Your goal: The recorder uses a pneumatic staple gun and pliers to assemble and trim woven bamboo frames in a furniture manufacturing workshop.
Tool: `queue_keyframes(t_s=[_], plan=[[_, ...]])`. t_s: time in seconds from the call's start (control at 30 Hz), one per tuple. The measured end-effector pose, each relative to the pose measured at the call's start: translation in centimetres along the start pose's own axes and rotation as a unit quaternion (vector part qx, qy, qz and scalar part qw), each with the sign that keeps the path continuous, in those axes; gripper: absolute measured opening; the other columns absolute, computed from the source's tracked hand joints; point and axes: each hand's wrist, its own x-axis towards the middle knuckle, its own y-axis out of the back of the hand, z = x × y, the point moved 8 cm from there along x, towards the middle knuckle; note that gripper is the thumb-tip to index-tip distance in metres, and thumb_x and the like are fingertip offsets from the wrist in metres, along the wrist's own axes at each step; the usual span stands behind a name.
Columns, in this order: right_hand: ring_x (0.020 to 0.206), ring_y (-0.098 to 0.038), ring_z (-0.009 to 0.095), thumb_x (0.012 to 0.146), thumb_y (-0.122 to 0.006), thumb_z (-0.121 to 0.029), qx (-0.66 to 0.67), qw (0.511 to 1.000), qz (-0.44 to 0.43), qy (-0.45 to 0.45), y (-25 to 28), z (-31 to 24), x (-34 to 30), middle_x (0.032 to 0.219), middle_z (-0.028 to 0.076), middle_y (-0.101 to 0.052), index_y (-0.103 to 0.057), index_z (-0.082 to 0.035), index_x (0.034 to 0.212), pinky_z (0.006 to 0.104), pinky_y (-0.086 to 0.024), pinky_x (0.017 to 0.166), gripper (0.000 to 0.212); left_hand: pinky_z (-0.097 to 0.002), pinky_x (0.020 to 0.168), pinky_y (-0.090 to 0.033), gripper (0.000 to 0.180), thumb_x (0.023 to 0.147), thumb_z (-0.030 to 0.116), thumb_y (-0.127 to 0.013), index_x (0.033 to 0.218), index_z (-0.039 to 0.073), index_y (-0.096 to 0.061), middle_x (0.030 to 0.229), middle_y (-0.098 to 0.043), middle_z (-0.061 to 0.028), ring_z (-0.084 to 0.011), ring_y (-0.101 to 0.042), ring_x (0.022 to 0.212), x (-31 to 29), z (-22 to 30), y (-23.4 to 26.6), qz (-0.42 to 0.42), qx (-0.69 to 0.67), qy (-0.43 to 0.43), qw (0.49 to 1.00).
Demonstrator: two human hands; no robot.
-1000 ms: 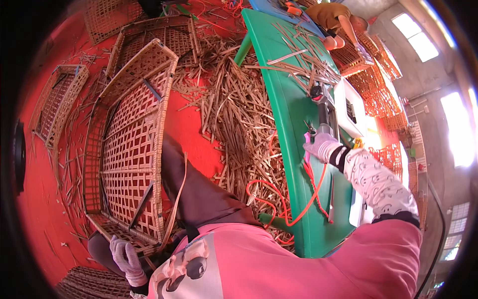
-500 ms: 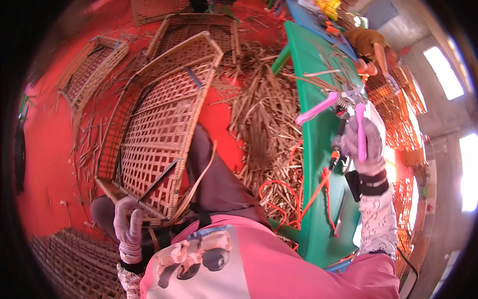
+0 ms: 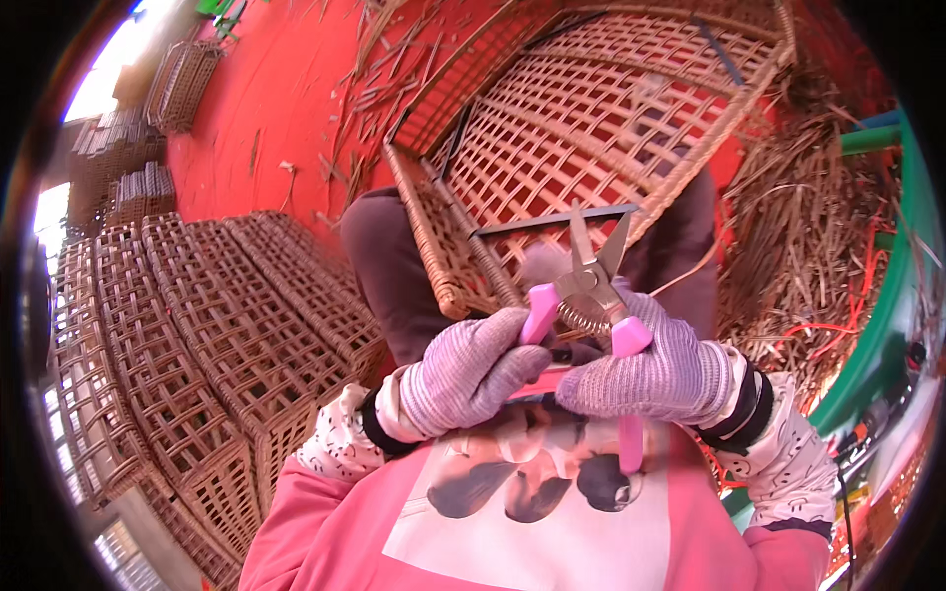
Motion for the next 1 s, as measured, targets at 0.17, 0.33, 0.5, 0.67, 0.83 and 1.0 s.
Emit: queue_keyframes(t_s=[0.17, 0.33, 0.5, 0.67, 0.83, 1.0], plan=[[0.105, -0.048, 0.022, 0.065, -0.066, -0.001, -0.015, 0.997, -0.063, -0.037, -0.6, -1.2, 3.7, 0.112, 0.012, -0.046, -0.038, 0.000, 0.123, 0.0376, -0.037, 0.096, 0.064, -0.0352, 0.059, -0.047, 0.039, 0.075, 0.038, -0.064, 0.088, 0.001, -0.057, 0.075, -0.059, -0.0123, -0.0317, -0.059, 0.066, 0.5, 0.0, 2.3, 0.038, 0.144, -0.126, 0.981], [0.094, -0.054, 0.026, 0.058, -0.055, 0.006, -0.646, 0.719, 0.047, 0.251, 3.3, -5.7, 8.8, 0.095, 0.011, -0.053, -0.047, -0.004, 0.106, 0.0378, -0.045, 0.078, 0.049, -0.0338, 0.072, -0.050, 0.066, 0.058, 0.029, -0.081, 0.107, -0.001, -0.048, 0.100, -0.052, -0.0121, -0.0229, -0.058, 0.087, -3.6, -6.5, 6.2, 0.259, -0.129, 0.164, 0.943], [0.082, -0.055, 0.027, 0.058, -0.063, -0.014, -0.792, 0.594, -0.060, 0.128, 4.7, -0.9, 13.0, 0.085, 0.011, -0.055, -0.053, -0.005, 0.100, 0.0386, -0.040, 0.077, 0.044, -0.0332, 0.083, -0.049, 0.087, 0.053, 0.019, -0.086, 0.119, 0.004, -0.032, 0.114, -0.040, -0.0109, -0.0195, -0.051, 0.101, -4.8, -9.2, 4.7, 0.258, -0.231, 0.258, 0.902], [0.080, -0.055, 0.026, 0.058, -0.064, -0.018, -0.775, 0.606, -0.135, 0.122, 4.1, 2.6, 12.9, 0.083, 0.010, -0.055, -0.054, -0.007, 0.092, 0.0374, -0.040, 0.073, 0.038, -0.0344, 0.081, -0.050, 0.083, 0.055, 0.013, -0.085, 0.118, 0.005, -0.030, 0.114, -0.040, -0.0096, -0.0194, -0.050, 0.103, -4.5, -9.5, 4.5, 0.257, -0.162, 0.285, 0.909], [0.078, -0.053, 0.024, 0.063, -0.061, -0.016, -0.753, 0.626, -0.054, 0.198, 3.7, 2.2, 13.0, 0.076, 0.008, -0.052, -0.055, -0.008, 0.085, 0.0389, -0.039, 0.072, 0.024, -0.0354, 0.083, -0.049, 0.085, 0.053, 0.011, -0.086, 0.117, 0.007, -0.030, 0.114, -0.038, -0.0091, -0.0202, -0.050, 0.102, -4.2, -9.3, 4.7, 0.254, -0.115, 0.260, 0.925], [0.079, -0.053, 0.024, 0.059, -0.064, -0.017, -0.750, 0.637, -0.044, 0.172, 3.8, 2.4, 13.3, 0.077, 0.007, -0.052, -0.056, -0.007, 0.088, 0.0392, -0.040, 0.074, 0.032, -0.0369, 0.085, -0.049, 0.088, 0.051, 0.009, -0.086, 0.118, 0.008, -0.029, 0.114, -0.038, -0.0100, -0.0207, -0.051, 0.101, -4.1, -9.4, 4.3, 0.265, -0.149, 0.247, 0.920]])
